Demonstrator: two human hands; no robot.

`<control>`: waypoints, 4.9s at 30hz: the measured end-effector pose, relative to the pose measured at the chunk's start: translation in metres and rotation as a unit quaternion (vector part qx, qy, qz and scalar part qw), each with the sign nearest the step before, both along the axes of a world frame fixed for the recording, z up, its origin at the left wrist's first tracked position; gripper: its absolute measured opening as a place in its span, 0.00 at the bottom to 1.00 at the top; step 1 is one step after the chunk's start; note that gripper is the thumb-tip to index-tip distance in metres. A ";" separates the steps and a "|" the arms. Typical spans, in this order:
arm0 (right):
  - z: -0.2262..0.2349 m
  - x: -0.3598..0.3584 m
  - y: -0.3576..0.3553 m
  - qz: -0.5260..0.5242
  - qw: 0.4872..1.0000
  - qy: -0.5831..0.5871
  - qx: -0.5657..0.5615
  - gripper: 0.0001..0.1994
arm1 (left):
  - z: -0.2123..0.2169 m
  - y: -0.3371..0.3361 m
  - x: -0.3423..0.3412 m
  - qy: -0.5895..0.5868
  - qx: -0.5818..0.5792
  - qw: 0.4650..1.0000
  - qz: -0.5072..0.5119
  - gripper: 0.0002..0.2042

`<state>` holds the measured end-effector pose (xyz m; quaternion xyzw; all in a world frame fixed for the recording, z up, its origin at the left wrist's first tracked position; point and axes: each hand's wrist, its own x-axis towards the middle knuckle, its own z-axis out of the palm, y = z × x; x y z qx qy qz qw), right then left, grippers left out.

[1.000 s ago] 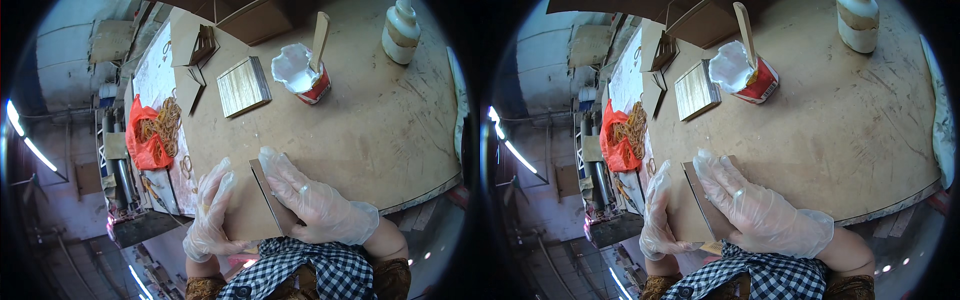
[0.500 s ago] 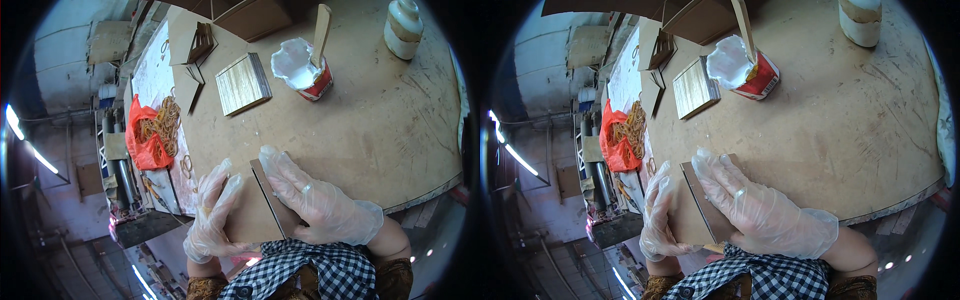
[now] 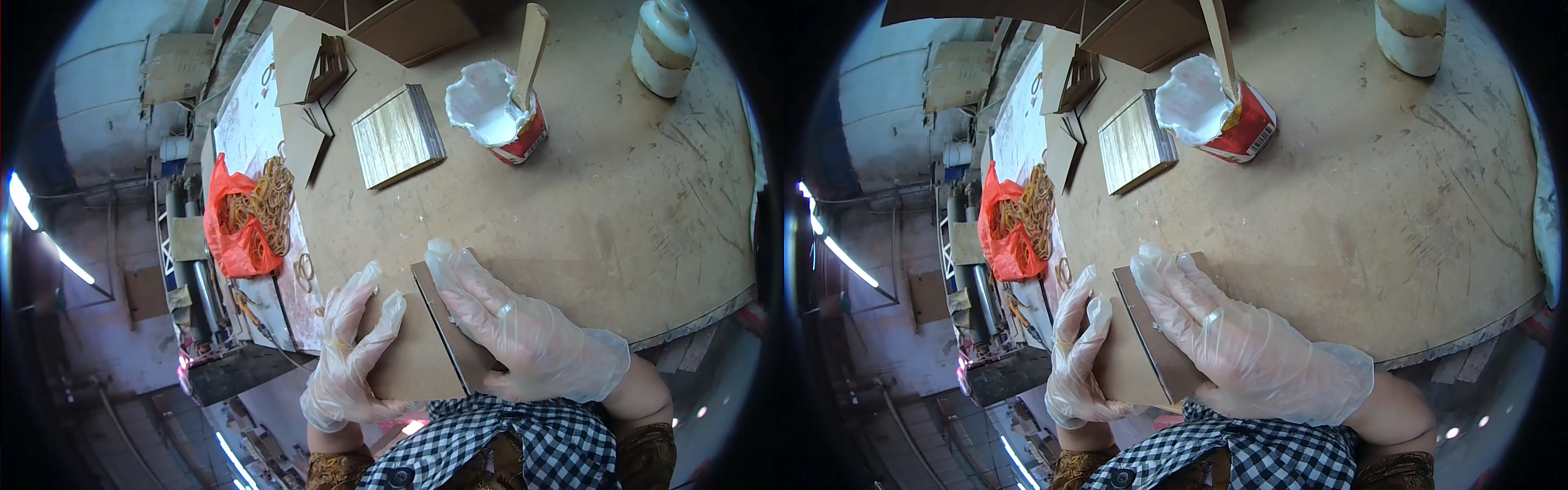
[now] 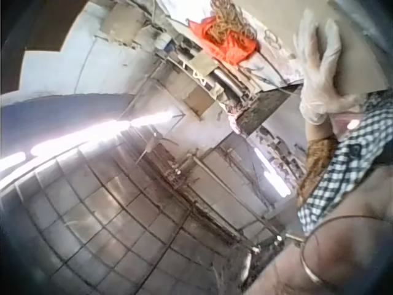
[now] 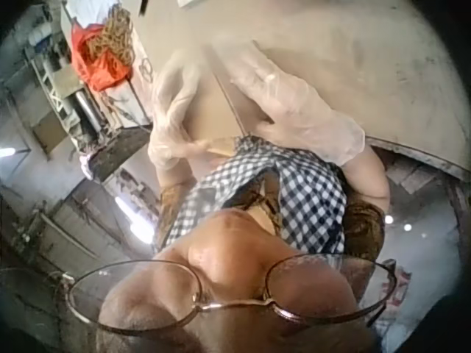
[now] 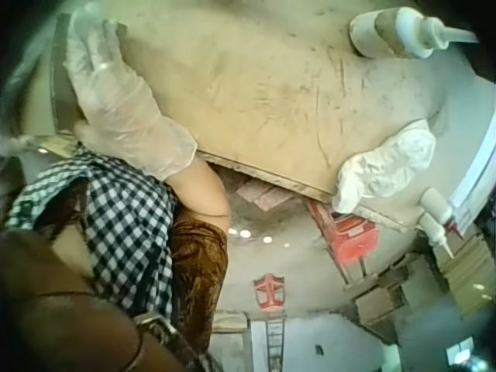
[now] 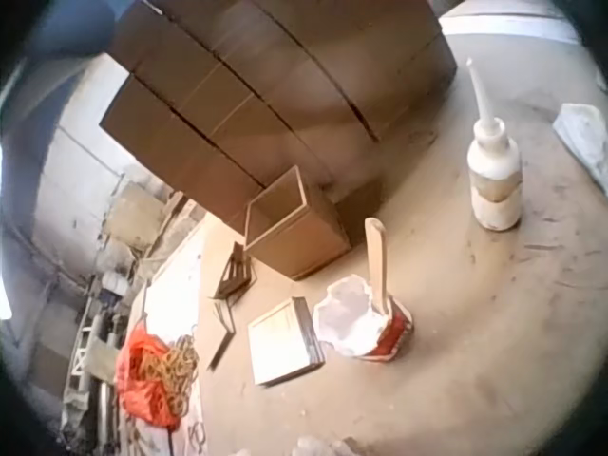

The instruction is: The person assembles small cardboard boxes by hand. They align and press the flaps of the cardboard pieces together to form the box structure, then secure the assembled boxes with rubber bands. The person repeats this process for multiple boxes, placing the finished units on the table.

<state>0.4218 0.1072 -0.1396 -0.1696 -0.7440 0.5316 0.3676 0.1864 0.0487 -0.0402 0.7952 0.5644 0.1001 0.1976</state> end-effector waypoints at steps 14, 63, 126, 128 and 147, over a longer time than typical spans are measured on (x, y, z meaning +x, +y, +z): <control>-0.002 0.000 0.000 -0.018 1.000 0.014 0.009 0.55 | -0.003 0.003 0.003 -0.021 0.008 1.000 0.012 0.49; 0.050 -0.044 0.002 -0.093 0.983 -0.005 -0.157 0.26 | -0.072 -0.024 0.011 -0.826 0.035 0.532 0.182 0.43; -0.020 -0.035 -0.015 -0.097 0.989 0.072 -0.088 0.30 | -0.117 -0.038 -0.015 -0.525 0.163 0.834 0.046 0.44; -0.019 -0.034 -0.015 -0.118 0.990 0.056 -0.054 0.29 | -0.112 -0.036 -0.015 -0.531 0.152 0.833 0.037 0.43; 0.045 -0.035 -0.007 -0.121 0.977 0.117 -0.131 0.29 | -0.099 -0.036 -0.011 -0.688 0.166 0.667 0.232 0.36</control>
